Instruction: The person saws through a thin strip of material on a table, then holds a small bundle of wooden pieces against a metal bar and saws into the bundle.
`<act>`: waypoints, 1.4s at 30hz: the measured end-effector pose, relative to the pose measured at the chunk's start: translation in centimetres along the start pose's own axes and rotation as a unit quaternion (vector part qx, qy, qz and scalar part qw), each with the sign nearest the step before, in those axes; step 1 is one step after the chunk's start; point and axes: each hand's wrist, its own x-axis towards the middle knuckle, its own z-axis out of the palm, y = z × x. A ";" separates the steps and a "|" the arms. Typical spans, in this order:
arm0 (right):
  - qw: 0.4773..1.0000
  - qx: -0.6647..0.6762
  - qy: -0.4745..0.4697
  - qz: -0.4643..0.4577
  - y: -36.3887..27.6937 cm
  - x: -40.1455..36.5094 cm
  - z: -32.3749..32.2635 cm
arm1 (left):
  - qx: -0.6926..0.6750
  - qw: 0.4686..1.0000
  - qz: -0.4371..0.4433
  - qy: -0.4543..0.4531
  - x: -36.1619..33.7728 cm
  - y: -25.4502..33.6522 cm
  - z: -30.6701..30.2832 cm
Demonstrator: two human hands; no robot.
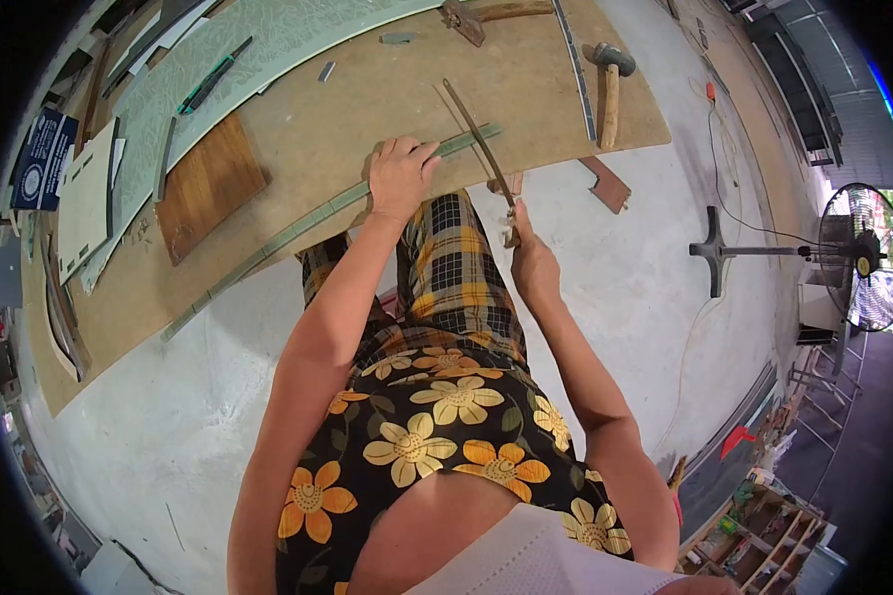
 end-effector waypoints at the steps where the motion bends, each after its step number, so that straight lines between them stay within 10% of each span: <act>1: 1.000 0.001 0.005 0.007 0.2 0.6 -0.1 | 0.001 1.000 -0.005 -0.004 0.1 0.0 0.0; 25: 0.999 -0.024 -0.008 -0.031 -6.6 11.9 -0.5 | 0.017 1.000 0.004 0.020 0.3 0.0 -0.1; 35: 0.999 -0.018 -0.006 -0.042 -1.0 1.1 -0.6 | 0.006 1.000 0.005 0.023 0.3 0.0 0.0; 42: 0.994 -0.031 0.041 -0.092 -4.9 11.5 0.7 | 0.009 1.000 0.000 0.021 0.3 -0.2 0.1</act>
